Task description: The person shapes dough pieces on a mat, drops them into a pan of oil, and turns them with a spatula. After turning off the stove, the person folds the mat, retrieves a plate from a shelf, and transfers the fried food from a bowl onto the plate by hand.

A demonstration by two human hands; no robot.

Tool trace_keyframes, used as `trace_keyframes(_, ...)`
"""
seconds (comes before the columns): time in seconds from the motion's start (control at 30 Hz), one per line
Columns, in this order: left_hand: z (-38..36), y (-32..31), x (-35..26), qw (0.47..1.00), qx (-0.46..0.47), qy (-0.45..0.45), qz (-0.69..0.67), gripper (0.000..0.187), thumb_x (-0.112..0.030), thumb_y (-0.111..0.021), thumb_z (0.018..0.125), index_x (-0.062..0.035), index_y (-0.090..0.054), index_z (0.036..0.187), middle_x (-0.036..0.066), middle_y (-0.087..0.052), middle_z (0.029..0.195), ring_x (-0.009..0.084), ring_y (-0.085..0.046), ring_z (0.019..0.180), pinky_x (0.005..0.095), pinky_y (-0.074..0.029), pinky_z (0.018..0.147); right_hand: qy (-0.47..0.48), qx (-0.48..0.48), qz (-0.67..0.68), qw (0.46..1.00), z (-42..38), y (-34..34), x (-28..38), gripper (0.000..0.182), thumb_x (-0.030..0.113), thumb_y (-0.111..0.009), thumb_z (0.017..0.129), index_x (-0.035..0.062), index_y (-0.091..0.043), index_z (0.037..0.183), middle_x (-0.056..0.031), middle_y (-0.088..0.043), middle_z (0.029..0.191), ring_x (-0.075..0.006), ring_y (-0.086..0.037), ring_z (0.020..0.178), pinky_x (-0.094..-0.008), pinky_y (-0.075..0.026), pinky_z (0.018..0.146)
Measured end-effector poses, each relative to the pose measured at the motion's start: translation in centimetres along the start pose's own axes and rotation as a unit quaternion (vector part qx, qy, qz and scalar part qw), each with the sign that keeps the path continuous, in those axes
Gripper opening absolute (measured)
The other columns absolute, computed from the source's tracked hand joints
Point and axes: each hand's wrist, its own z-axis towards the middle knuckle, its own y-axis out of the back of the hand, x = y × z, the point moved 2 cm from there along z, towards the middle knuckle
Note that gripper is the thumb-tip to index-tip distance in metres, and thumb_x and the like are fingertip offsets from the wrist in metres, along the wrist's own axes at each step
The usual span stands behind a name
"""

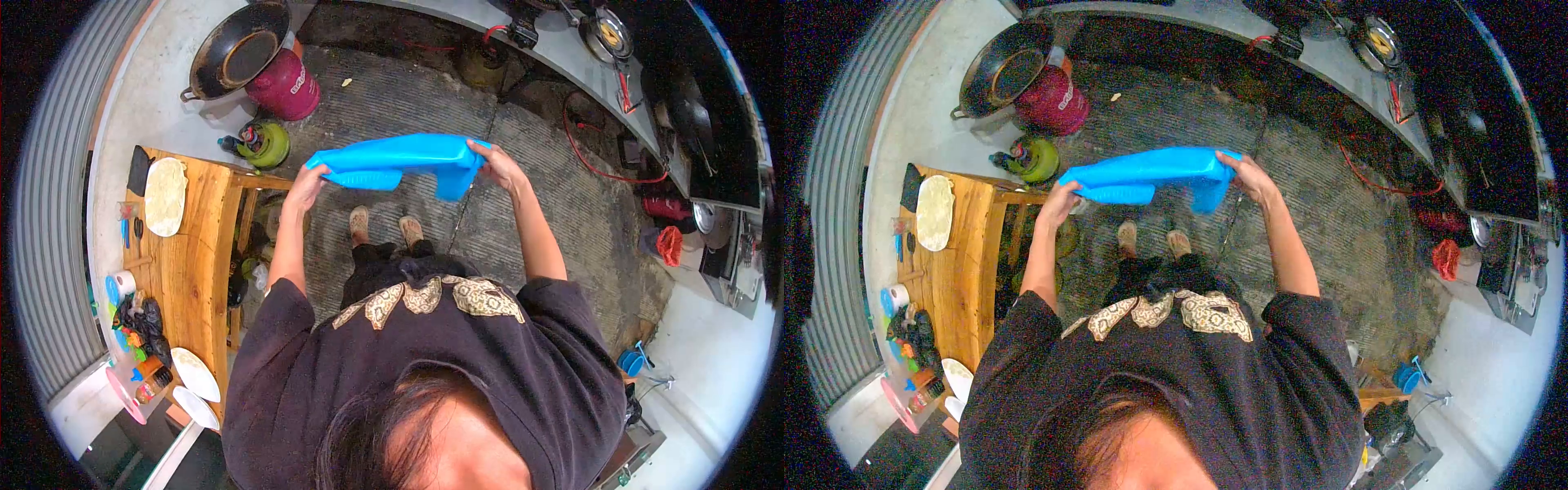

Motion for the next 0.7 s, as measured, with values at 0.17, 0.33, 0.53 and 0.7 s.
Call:
trace_keyframes(0.17, 2.7, 1.8, 3.1, 0.995, -0.037, 0.084, -0.034, 0.051, -0.046, -0.04, 0.095, -0.0004, -0.057, 0.11, 0.008, -0.061, 0.11, 0.0214, -0.055, 0.101, 0.0365, -0.039, 0.091, 0.078, -0.078, -0.116, 0.987, 0.3, 0.9, 1.6, 0.045, 0.045, -0.056, 0.088, 0.0038, -0.063, 0.103, -0.0041, -0.064, 0.096, -0.0164, -0.056, 0.094, -0.0363, -0.041, 0.088)
trace_keyframes(0.33, 2.7, 1.4, -2.0, 0.988, -0.126, -0.084, 0.034, 0.046, -0.039, -0.045, 0.095, 0.0011, -0.06, 0.11, 0.008, -0.062, 0.103, 0.0182, -0.056, 0.096, 0.0338, -0.039, 0.089, 0.189, -0.128, -0.066, 0.971, -0.8, 1.3, 6.7, 0.035, 0.036, -0.063, 0.086, 0.0038, -0.068, 0.1, -0.0018, -0.065, 0.094, -0.013, -0.055, 0.092, -0.0318, -0.038, 0.091)
trace_keyframes(0.53, 2.8, 1.7, -9.8, 0.939, -0.224, -0.259, 0.013, 0.032, -0.03, -0.062, 0.088, -0.0021, -0.066, 0.103, 0.005, -0.062, 0.104, 0.0129, -0.053, 0.101, 0.0289, -0.038, 0.092, 0.392, -0.199, -0.084, 0.894, -0.4, 2.0, 12.3, 0.033, 0.03, -0.071, 0.08, 0.0028, -0.069, 0.099, -0.0098, -0.056, 0.12, -0.0189, -0.049, 0.114, -0.0331, -0.037, 0.096)
trace_keyframes(0.7, -4.6, -1.6, -19.4, 0.882, -0.12, -0.454, 0.031, 0.038, -0.033, -0.062, 0.087, -0.0023, -0.065, 0.109, 0.003, -0.066, 0.097, 0.0104, -0.054, 0.098, 0.0279, -0.037, 0.093, 0.44, -0.11, -0.069, 0.889, -4.7, 0.7, 20.0, 0.025, 0.024, -0.064, 0.086, 0.0014, -0.068, 0.096, -0.0013, -0.065, 0.095, -0.009, -0.056, 0.09, -0.0257, -0.04, 0.085)
